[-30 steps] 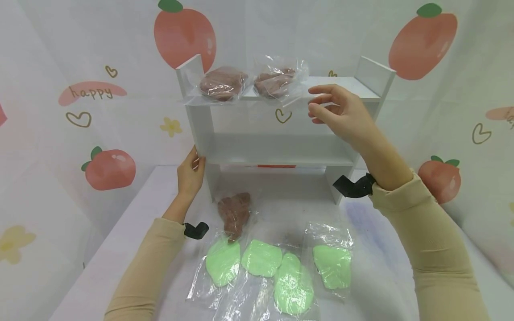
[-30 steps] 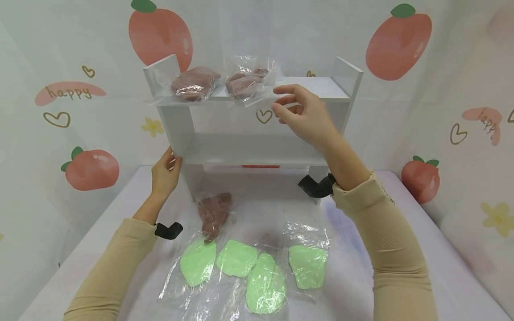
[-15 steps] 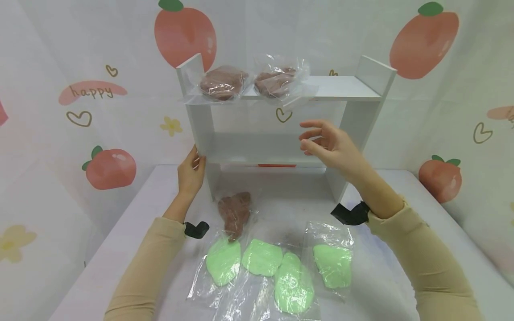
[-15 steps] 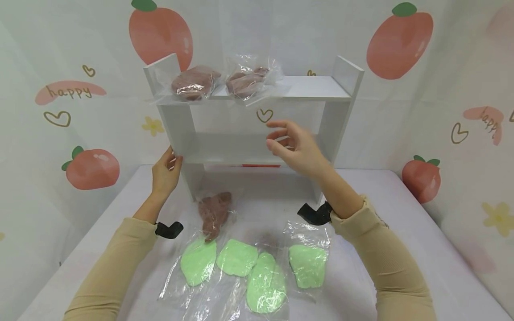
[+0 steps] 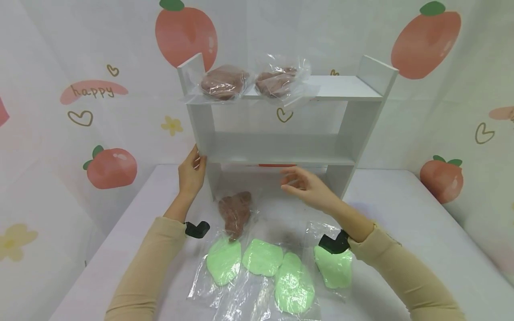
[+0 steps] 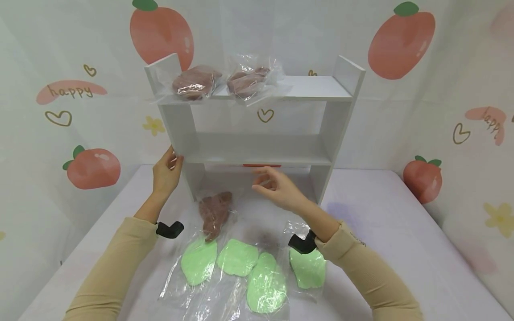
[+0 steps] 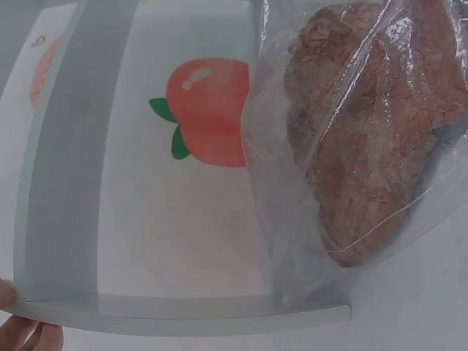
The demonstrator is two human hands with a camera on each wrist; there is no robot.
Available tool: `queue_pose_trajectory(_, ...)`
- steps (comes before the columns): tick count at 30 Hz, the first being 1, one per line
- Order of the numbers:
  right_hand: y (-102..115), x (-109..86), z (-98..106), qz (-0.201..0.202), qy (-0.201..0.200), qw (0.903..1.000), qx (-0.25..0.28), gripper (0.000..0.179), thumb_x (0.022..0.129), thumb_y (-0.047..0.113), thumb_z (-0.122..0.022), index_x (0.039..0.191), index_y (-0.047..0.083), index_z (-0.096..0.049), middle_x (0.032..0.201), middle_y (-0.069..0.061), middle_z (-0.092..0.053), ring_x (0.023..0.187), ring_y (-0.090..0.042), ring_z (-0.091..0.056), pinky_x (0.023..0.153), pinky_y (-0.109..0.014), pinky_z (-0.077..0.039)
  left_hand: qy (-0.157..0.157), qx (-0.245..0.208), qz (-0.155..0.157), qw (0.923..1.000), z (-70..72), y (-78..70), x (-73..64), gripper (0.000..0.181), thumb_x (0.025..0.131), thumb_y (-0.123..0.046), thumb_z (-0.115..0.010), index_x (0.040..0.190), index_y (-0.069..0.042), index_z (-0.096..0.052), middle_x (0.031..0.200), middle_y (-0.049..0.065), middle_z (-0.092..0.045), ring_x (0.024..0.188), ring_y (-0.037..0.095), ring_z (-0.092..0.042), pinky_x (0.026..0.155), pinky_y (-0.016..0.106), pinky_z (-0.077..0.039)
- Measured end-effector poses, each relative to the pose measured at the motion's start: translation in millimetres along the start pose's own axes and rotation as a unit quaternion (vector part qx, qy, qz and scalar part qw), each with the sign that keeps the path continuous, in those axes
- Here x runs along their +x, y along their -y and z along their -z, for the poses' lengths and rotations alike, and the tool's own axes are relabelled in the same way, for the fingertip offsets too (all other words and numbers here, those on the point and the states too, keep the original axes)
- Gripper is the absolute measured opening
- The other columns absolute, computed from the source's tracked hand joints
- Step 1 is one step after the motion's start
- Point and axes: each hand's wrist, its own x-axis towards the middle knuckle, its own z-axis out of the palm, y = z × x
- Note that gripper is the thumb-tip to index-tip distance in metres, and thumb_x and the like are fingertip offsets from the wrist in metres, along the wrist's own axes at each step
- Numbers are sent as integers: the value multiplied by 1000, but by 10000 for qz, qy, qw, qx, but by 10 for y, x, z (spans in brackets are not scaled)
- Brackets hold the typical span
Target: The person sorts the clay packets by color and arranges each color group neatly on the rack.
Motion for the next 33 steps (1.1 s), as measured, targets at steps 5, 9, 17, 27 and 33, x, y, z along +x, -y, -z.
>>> queue_pose_trajectory(5, -144, 21, -175, -435, 353, 9976, 404, 50, 91, 17, -60, 137, 10, -41, 123, -22, -56, 101, -27, -64, 87, -36, -56, -31, -44, -56, 10000, -11, 12, 6, 46, 95, -8, -51, 140, -7, -43, 128, 26, -55, 112, 40, -59, 93, 42, -53)
queue_pose_trajectory(9, -289, 65, -304, -711, 583, 9938, 628, 56, 91, 20, -60, 140, 11, -36, 130, -25, -49, 105, -31, -62, 89, -40, -56, -39, -71, -95, 9999, -12, 7, 2, 46, 95, -8, -51, 139, -7, -43, 129, 25, -55, 112, 40, -59, 93, 42, -53)
queue_pose_trajectory(17, -504, 144, -568, -1175, 767, 9858, 920, 62, 90, 20, -62, 143, 14, -31, 136, -24, -46, 115, -38, -56, 91, -44, -55, -61, -42, -90, 9999, -9, -4, 0, 45, 94, -7, -51, 139, -6, -44, 128, 26, -55, 112, 40, -59, 92, 42, -53)
queue_pose_trajectory(27, -628, 260, -822, -1303, 876, 9815, 1095, 72, 88, 18, -64, 147, 8, -23, 142, -28, -35, 120, -45, -51, 91, -46, -55, -48, 2, -97, 9999, -5, 1, -2, 45, 94, -8, -51, 139, -6, -43, 127, 27, -56, 111, 41, -60, 92, 42, -53)
queue_pose_trajectory(33, -634, 343, -969, -1569, 637, 9794, 1104, 75, 85, 17, -68, 146, 11, -26, 142, -27, -36, 119, -43, -52, 86, -43, -57, -12, 3, -101, 9999, -5, 5, -6, 46, 95, -8, -51, 140, -7, -42, 127, 27, -56, 111, 41, -59, 92, 42, -53)
